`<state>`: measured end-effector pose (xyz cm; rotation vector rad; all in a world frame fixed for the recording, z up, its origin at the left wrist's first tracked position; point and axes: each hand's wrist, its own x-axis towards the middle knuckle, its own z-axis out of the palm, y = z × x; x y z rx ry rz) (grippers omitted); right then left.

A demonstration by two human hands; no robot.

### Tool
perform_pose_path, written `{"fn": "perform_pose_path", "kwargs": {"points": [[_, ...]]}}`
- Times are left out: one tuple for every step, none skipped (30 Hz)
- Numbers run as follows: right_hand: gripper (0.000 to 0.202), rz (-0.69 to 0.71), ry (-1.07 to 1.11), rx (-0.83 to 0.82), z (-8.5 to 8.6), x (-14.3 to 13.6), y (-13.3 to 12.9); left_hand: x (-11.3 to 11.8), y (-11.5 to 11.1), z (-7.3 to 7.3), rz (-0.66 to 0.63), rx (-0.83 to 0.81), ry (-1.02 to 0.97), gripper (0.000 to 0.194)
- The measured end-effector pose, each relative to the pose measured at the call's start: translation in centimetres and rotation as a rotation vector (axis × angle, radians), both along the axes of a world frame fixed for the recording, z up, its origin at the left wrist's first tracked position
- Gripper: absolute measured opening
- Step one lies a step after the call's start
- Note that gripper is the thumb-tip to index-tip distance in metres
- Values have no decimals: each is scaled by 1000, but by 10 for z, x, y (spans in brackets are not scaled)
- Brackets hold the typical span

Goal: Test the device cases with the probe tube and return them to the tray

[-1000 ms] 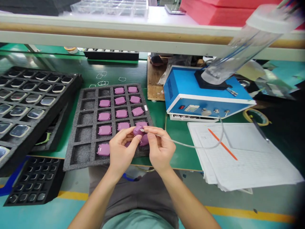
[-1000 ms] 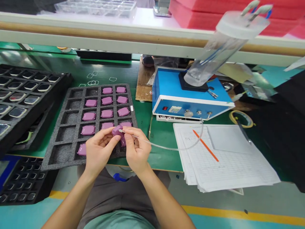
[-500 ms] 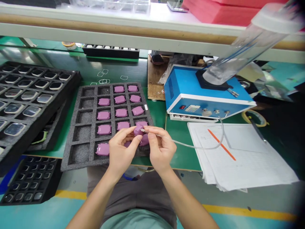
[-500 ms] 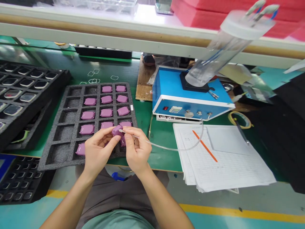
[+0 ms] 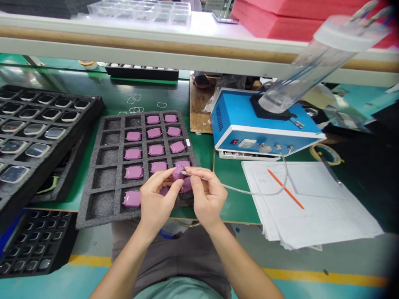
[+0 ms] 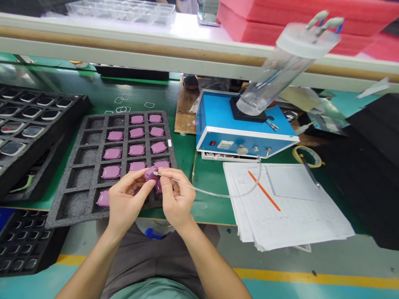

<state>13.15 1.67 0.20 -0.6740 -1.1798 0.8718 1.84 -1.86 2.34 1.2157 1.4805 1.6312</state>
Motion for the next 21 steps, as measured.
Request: {"fn": "perform_pose_path", "kwargs": {"points": [[19,2,1,-1,0,0,0,0,0,0,0,2,2,24],[19,2,0,-2,0,0,0,0,0,0,0,3,5,24],[19,2,-2,-4,1,0,0,0,1,0,0,4,9,24],[19,2,-2,-6,1,0,0,0,1,0,1,4,14,24],[19,2,-1,-9,1,0,0,0,1,-1,3,3,20,24],[19,4,1,-12,1,0,0,0,1,-1,5,0,26,24],[18,7,5,-16,1,0,0,0,2,-1,7,-1,33,24],[18,9,9,-19,1,0,0,0,2,-1,11,-4,37,23],[18,10,12,-20,1,0,0,0,2,-1,14,-5,41,23],[18,11,11,-22,1,0,0,0,2,-1,14,-6,46,23],[18,11,9,-22,1,0,0,0,2,-1,16,-5,51,23],[18,12,7,-24,1,0,1,0,2,-1,19,-3,57,23],[17,15,5,-25,2,0,1,-1,2,-1,23,2,65,23],[17,19,5,-27,2,-1,2,-1,2,-1,27,6,74,23],[16,22,6,-27,2,-1,2,-2,2,-2,30,9,83,23],[16,24,7,-27,3,-1,3,-2,3,-2,34,12,91,23],[15,24,5,-24,3,-1,4,-3,4,-3,36,15,98,23],[14,23,1,-23,3,-1,5,-3,4,-4,36,17,103,23],[14,20,-2,-21,3,-1,5,-4,5,-4,34,18,105,24],[13,19,-4,-21,2,-1,6,-4,5,-5,33,18,105,24],[13,18,-6,-22,2,-1,6,-4,5,-5,34,21,103,25]]}}
